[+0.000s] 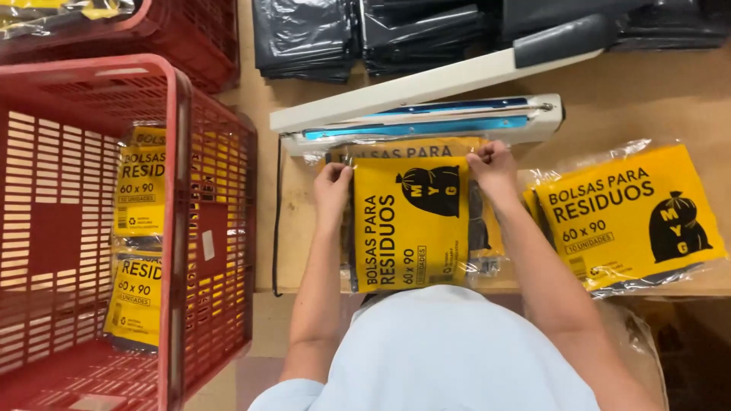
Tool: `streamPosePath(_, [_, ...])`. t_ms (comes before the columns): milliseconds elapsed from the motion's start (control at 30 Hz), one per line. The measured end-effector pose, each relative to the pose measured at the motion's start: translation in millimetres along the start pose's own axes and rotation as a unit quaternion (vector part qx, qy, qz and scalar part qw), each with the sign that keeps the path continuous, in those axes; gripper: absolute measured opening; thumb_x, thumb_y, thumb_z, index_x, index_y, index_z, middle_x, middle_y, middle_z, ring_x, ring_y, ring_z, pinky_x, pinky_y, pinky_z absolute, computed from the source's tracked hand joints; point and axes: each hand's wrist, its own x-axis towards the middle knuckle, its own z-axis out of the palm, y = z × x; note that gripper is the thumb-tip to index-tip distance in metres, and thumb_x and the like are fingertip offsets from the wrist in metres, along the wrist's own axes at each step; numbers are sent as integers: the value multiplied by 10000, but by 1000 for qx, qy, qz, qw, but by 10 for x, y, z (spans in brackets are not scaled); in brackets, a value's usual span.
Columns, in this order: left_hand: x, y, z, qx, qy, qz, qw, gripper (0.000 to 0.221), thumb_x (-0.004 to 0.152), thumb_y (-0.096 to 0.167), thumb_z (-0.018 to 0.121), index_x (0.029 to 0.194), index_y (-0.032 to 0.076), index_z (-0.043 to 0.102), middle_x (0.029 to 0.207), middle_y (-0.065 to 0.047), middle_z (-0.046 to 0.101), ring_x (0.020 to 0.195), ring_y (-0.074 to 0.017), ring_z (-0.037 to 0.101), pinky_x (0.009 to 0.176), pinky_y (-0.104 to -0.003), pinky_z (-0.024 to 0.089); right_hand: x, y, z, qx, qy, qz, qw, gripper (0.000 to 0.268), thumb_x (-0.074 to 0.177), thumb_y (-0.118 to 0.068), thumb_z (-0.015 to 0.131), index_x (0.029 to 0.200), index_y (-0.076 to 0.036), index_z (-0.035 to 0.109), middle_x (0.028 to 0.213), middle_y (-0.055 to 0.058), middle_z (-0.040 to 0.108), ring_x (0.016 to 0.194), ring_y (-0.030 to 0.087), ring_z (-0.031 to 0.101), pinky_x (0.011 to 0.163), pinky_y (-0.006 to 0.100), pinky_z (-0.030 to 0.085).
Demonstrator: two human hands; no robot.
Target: Sealing the outer packaging of plastic bag stacks using a heat sealer and then packing the finished units into a cardboard box.
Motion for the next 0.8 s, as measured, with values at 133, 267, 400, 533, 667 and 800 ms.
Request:
streamPosePath(133, [199, -46, 59, -13, 12, 16, 1000, 86, 841, 191, 730, 915, 148, 735, 795, -49, 706, 779, -155, 640, 709, -322, 528, -146, -158, 76, -133, 112, -57, 983, 192, 911, -384, 706, 945, -197, 677, 816, 24, 701, 879, 302, 701, 771, 474, 517])
streamPosePath(267, [221, 267, 54, 21, 36, -4, 999, 126, 848, 245, 717, 926, 149, 737, 818, -41, 731, 819, -180, 679, 750, -363, 534, -37, -255, 107, -143, 244, -226, 932, 150, 939, -259, 736, 871, -157, 649, 720, 62, 667, 752, 330, 706, 668, 440, 528])
streamPosePath(400, [313, 414, 107, 43, 40, -17, 998, 114, 870, 325, 689, 908, 224, 727, 805, 30, 733, 811, -160, 701, 730, -345, 527, 323, -254, 214, -165, 233, -178, 942, 150, 949, -355, 714, 930, -210, 685, 764, 52, 708, 801, 367, 704, 721, 499, 537])
streamPosePath(533, [493, 242, 243, 54, 58, -20, 997, 129, 885, 339, 674, 899, 219, 722, 805, 23, 738, 831, -189, 710, 748, -363, 524, 491, -309, 280, -137, 254, -165, 943, 148, 891, -246, 785, 931, -214, 646, 787, -33, 713, 805, 237, 720, 744, 385, 544])
streamPosePath(667, [531, 185, 327, 22, 85, -18, 996, 114, 877, 313, 687, 870, 204, 720, 793, 1, 745, 851, -218, 718, 789, -372, 522, 560, -237, 262, -140, 268, -198, 932, 246, 902, -179, 771, 1064, -144, 589, 788, 26, 679, 812, 268, 709, 742, 434, 547])
streamPosePath(800, [513, 234, 325, 17, 102, -16, 995, 111, 875, 315, 687, 857, 209, 712, 785, -17, 745, 888, -265, 723, 819, -410, 529, 363, -616, 86, -175, 296, -362, 867, 167, 975, -261, 737, 952, -165, 603, 684, 40, 582, 640, 280, 660, 594, 381, 526])
